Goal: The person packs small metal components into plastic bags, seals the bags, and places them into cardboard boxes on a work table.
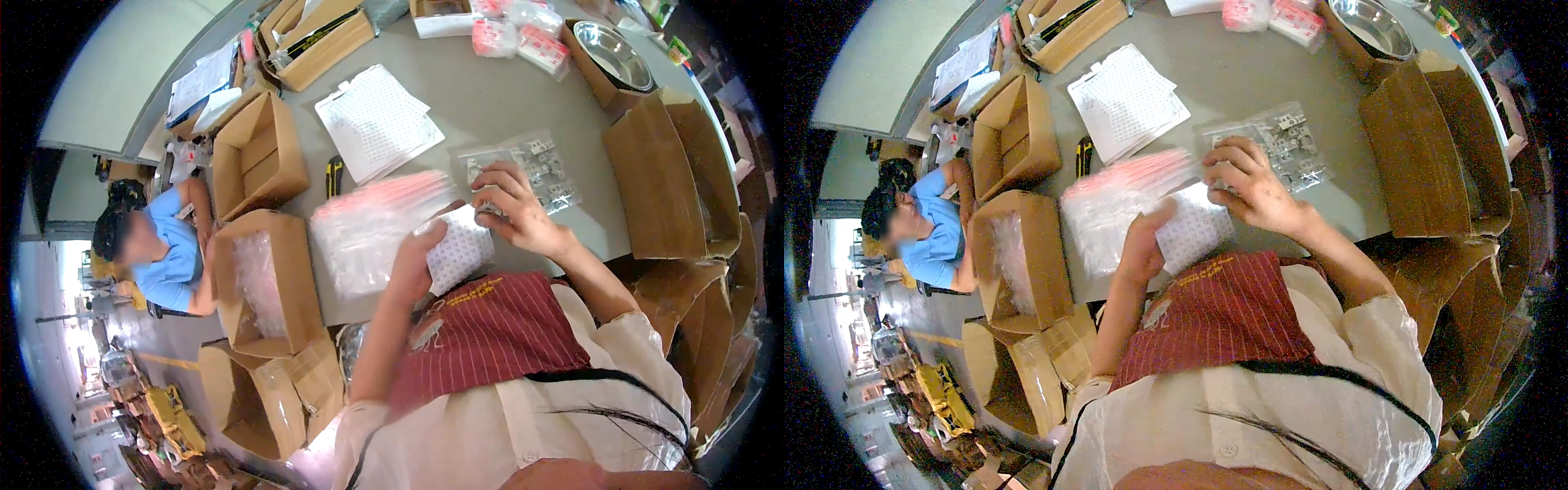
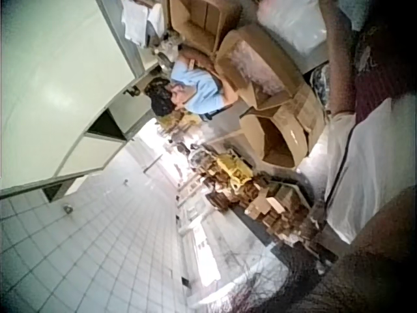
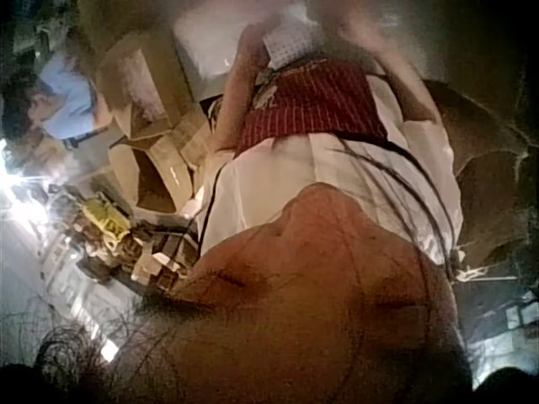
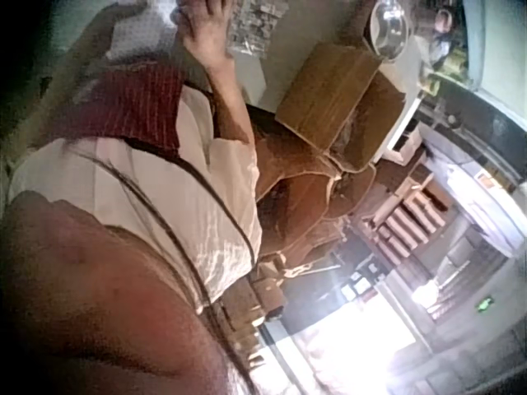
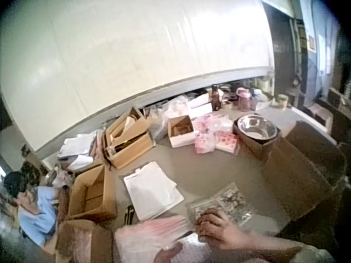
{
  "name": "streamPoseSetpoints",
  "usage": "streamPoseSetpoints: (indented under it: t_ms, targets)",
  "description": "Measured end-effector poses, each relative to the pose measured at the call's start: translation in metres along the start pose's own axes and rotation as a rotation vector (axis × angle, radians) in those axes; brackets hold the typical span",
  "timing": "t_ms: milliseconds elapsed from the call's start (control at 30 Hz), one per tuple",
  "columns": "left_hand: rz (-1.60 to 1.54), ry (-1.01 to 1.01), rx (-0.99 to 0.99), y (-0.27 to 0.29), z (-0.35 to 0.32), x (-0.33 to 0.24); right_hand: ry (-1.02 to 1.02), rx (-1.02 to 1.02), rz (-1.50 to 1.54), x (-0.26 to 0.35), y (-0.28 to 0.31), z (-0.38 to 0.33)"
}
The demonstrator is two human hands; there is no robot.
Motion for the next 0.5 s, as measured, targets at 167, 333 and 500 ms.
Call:
streamPoseSetpoints:
  t_ms: [167,333,500]
  targets:
    - [0.056,-0.016,0.055,0.004,-0.001,0.004,0.002,0.021,-0.006,0.000,-0.003,-0.001]
    - [0.047,-0.019,0.057,0.006,0.002,0.007,-0.011,0.005,-0.025,-0.001,-0.007,-0.006]
    - [-0.081,0.017,-0.166,0.035,0.007,0.015,0.055,-0.026,0.021,-0.002,-0.009,-0.007]
Point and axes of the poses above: each hand's wrist, its own z-axis towards the middle knuckle, its own y-axis out of the back of the hand, x = y × z, the point moved 4 cm from there along z, towards the middle knuckle, and after that the axes turned 11 degrees about x, right-handed, at the moved point
